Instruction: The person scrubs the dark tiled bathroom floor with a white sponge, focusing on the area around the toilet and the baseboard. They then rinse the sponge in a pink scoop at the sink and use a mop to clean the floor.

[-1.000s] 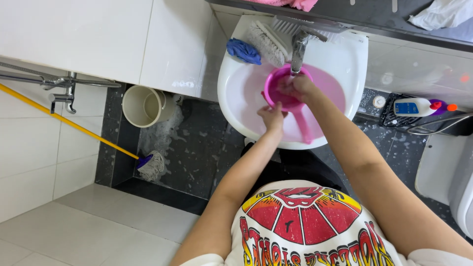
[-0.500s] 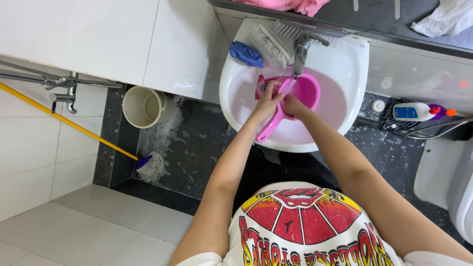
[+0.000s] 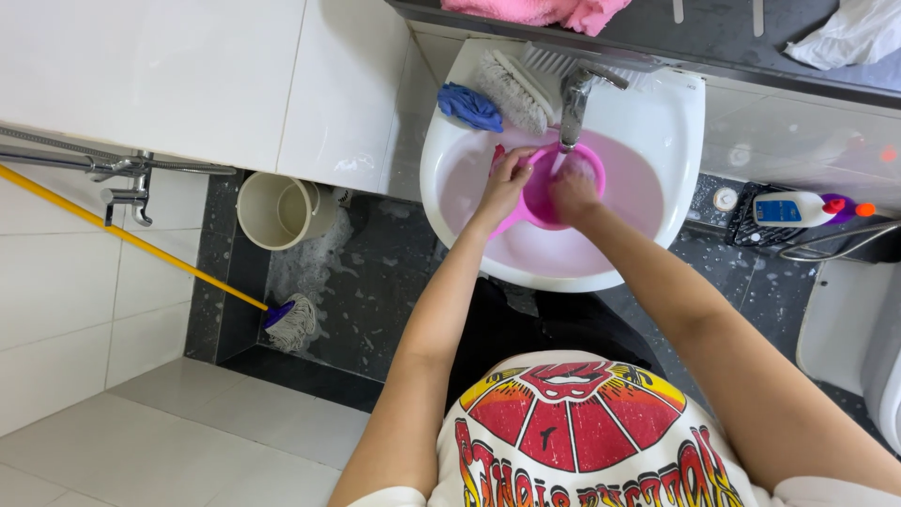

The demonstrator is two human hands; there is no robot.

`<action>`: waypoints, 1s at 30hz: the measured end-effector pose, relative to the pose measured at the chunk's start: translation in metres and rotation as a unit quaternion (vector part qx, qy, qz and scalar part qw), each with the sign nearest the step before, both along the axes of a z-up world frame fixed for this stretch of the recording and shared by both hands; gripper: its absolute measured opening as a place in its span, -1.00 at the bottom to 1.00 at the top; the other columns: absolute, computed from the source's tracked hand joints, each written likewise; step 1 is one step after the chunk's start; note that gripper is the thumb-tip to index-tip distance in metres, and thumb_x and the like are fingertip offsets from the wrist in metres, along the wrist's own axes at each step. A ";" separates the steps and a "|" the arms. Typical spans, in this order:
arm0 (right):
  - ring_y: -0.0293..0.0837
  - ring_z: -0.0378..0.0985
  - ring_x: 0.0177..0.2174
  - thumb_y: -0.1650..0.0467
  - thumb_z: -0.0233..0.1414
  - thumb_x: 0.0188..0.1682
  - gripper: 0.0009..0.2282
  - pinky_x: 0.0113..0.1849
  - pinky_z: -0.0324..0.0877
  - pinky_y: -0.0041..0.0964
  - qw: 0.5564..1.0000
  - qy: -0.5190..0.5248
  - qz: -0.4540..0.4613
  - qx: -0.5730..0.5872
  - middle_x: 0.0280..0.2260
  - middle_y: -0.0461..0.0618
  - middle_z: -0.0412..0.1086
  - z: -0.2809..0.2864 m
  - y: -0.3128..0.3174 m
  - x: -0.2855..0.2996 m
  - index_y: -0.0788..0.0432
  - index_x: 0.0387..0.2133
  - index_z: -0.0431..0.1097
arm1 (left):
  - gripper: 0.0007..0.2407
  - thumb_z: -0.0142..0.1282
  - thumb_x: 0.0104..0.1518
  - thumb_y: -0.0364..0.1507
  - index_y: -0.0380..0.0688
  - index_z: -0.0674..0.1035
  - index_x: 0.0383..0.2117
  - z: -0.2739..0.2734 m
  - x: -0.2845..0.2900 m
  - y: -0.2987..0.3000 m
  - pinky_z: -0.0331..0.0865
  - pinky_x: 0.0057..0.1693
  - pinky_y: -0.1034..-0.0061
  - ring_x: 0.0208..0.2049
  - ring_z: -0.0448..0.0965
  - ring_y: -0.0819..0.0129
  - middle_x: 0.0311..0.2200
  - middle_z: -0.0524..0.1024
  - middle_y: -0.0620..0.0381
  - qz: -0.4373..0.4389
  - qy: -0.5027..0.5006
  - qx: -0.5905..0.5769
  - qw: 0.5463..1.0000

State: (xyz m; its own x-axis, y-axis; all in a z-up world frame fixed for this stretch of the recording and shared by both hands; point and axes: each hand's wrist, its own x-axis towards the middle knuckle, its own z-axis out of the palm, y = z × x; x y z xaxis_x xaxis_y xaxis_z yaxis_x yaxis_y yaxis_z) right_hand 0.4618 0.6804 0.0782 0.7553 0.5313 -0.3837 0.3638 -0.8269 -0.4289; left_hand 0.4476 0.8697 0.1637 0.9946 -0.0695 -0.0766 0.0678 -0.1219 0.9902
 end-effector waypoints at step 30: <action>0.20 0.64 -0.26 0.32 -0.04 0.09 -0.72 -0.20 0.47 0.08 0.900 0.081 -0.406 0.138 -0.29 0.36 0.53 0.038 0.021 0.025 0.35 -0.20 0.47 | -0.82 0.04 0.35 -0.34 -0.14 0.63 -0.12 -0.050 0.020 -0.003 0.40 -0.05 0.56 -0.22 0.52 0.50 -0.28 0.60 0.16 0.035 0.102 -0.076 0.991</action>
